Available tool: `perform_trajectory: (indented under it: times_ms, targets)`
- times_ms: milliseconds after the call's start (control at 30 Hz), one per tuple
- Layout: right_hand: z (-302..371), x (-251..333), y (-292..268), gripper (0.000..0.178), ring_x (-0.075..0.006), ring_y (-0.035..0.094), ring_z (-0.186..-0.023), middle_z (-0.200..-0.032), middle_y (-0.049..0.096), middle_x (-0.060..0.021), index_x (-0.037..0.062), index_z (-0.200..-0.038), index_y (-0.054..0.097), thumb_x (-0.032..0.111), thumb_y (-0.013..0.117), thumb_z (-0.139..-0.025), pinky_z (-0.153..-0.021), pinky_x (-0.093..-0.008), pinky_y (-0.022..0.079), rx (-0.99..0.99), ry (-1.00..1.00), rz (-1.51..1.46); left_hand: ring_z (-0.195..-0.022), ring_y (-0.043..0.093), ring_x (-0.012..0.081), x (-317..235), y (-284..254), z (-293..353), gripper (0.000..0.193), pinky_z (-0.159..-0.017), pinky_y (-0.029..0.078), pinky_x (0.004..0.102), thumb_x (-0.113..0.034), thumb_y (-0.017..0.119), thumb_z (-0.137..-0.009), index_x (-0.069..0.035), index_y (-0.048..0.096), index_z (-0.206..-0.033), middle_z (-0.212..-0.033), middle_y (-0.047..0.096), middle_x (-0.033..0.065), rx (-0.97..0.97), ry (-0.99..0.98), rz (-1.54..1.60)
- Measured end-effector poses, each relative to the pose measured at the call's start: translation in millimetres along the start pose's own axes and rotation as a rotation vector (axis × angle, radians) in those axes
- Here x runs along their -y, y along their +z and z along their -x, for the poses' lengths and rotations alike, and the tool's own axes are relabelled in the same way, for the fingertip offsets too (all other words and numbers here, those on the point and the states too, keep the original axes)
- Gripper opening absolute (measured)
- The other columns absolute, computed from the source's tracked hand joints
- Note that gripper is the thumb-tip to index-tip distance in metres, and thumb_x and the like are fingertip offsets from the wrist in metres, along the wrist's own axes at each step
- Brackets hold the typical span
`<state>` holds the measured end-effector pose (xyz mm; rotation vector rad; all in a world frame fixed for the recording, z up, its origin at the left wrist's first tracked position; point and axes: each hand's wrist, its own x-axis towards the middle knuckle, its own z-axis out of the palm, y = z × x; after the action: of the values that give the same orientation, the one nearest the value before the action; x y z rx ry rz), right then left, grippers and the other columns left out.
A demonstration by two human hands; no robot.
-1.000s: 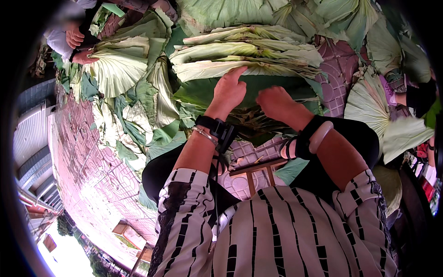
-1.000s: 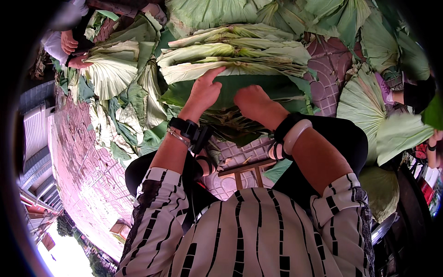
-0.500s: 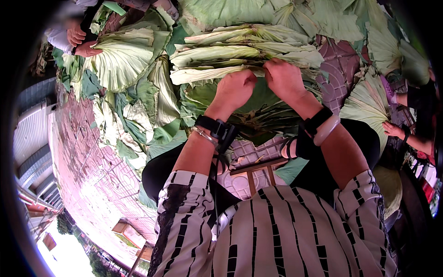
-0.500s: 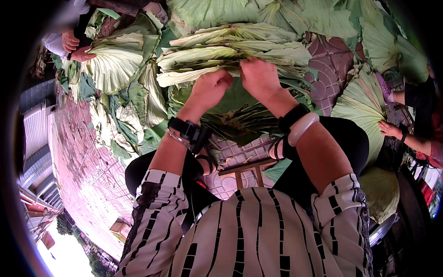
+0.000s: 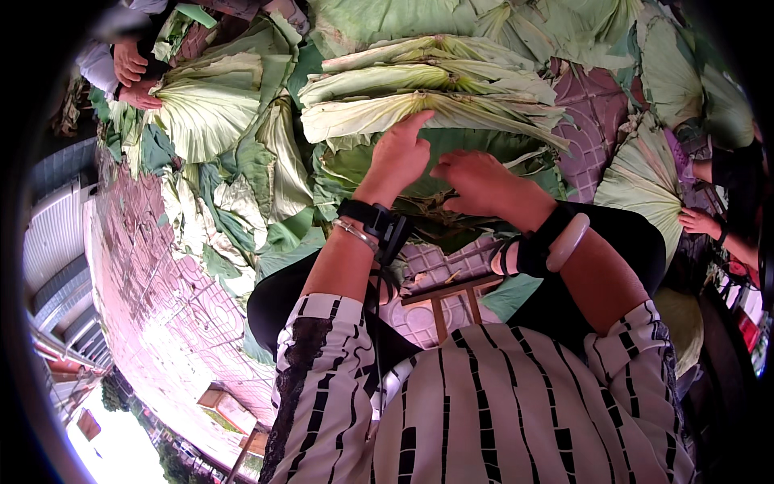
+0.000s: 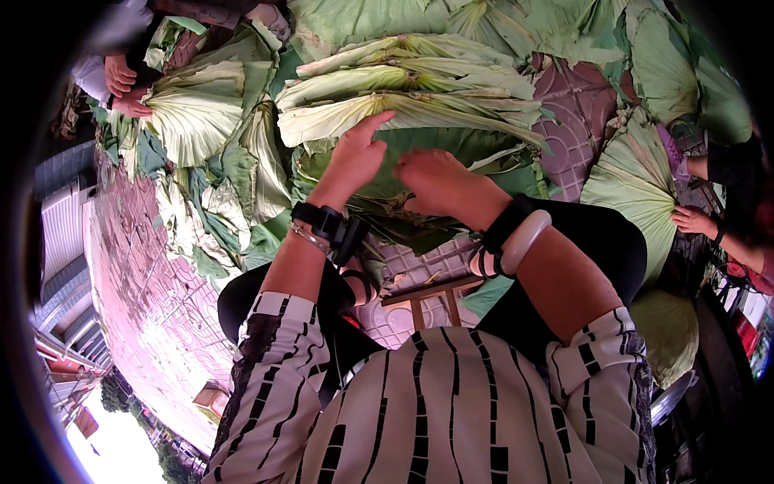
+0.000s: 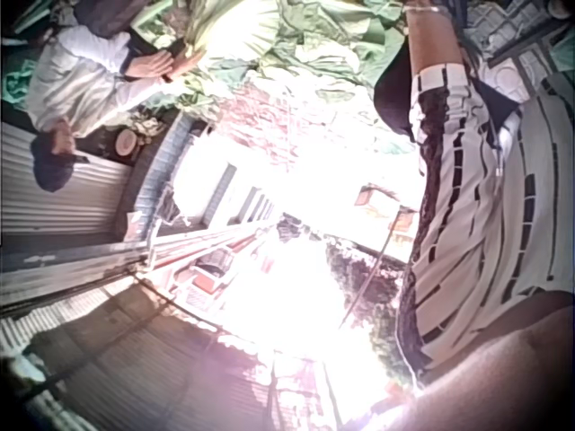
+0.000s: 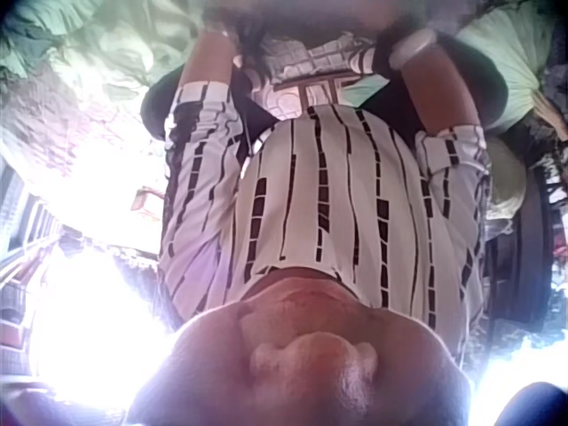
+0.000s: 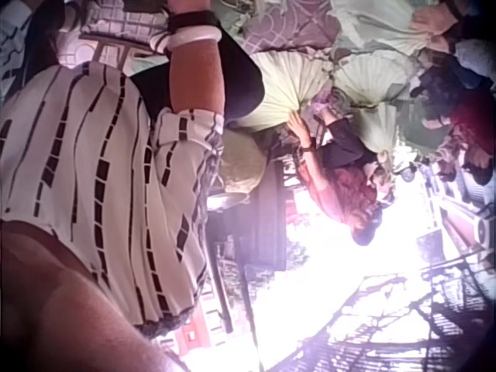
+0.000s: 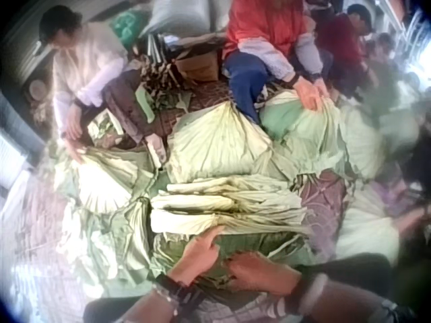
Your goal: The person picks up large green lotus leaves from a pile on the ground and stacks them neatly on their lap, aligning the stems.
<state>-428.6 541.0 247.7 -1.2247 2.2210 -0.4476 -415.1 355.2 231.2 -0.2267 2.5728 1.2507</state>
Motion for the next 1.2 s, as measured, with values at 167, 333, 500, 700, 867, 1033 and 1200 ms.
perform_trajectory:
  times_ms: [167,333,500,700,867,1033,1200]
  targets:
    - [0.0,-0.7,19.9,0.030,-0.0340,0.064,-0.100,-0.104,0.063,-0.0115,0.0052,-0.098,0.065,0.019,0.072,-0.073,-0.085,-0.0480,0.053,-0.133,-0.096,0.052,-0.116,0.059,0.0379,-5.1,-2.5,-1.9,0.052,-0.100,0.046,0.0449,-0.013,0.051,-0.084,-0.016,0.056,-0.135,-0.126,0.062,0.0209,0.058,-0.061,0.004]
    - [-10.0,-5.5,13.1,0.023,-0.0350,0.064,-0.092,-0.097,0.062,-0.0116,0.0072,-0.097,0.066,0.021,0.069,-0.080,-0.079,-0.0491,0.052,0.035,0.053,0.026,-0.113,0.061,0.0386,-0.7,-4.3,-1.4,0.051,-0.098,0.047,0.0453,-0.014,0.051,-0.084,-0.017,0.057,-0.135,-0.123,0.064,0.0210,0.024,-0.017,-0.018]
    - [-23.9,-15.7,-19.0,0.016,-0.0370,0.066,-0.080,-0.092,0.064,-0.0130,0.0075,-0.096,0.067,0.017,0.065,-0.084,-0.070,-0.0465,0.054,-0.481,0.143,-0.012,-0.105,0.069,0.0253,-8.5,-12.4,-1.0,0.037,-0.089,0.052,0.0333,0.001,0.051,-0.085,-0.004,0.063,-0.121,-0.111,0.071,0.0138,-0.113,0.065,0.060]
    - [-26.4,-19.3,-19.7,0.016,-0.0366,0.066,-0.077,-0.092,0.065,-0.0124,0.0072,-0.098,0.067,0.015,0.064,-0.084,-0.069,-0.0455,0.054,-0.653,0.213,0.010,-0.089,0.070,0.0188,-25.1,-25.7,6.4,0.022,-0.078,0.054,0.0306,0.003,0.050,-0.085,-0.002,0.066,-0.099,-0.100,0.073,0.0093,-0.192,0.058,0.112]
    - [-28.8,-12.7,-22.1,0.013,-0.0346,0.066,-0.075,-0.090,0.063,-0.0122,0.0065,-0.091,0.064,0.017,0.064,-0.084,-0.065,-0.0466,0.054,-0.701,0.211,0.004,-0.100,0.066,0.0372,0.2,-5.1,11.5,0.037,-0.089,0.051,0.0460,-0.011,0.053,-0.082,-0.012,0.068,-0.116,-0.107,0.069,0.0181,-0.009,0.094,-0.109]
    - [-24.7,18.4,-29.4,0.020,-0.0341,0.065,-0.085,-0.098,0.061,-0.0122,0.0072,-0.101,0.061,0.012,0.065,-0.082,-0.070,-0.0455,0.053,-0.805,-0.011,0.078,-0.110,0.062,0.0377,8.1,-6.8,6.7,0.046,-0.094,0.049,0.0456,-0.012,0.054,-0.084,-0.013,0.061,-0.129,-0.118,0.066,0.0204,-0.047,0.001,-0.048]
    - [-16.2,19.3,-9.1,0.019,-0.0363,0.066,-0.084,-0.095,0.064,-0.0157,0.0032,-0.096,0.055,0.005,0.060,-0.077,-0.071,-0.0473,0.053,-0.342,0.076,-0.080,-0.112,0.063,0.0364,6.8,-4.6,8.6,0.047,-0.096,0.048,0.0418,-0.005,0.053,-0.083,-0.013,0.062,-0.128,-0.120,0.066,0.0211,-0.031,0.062,0.004]
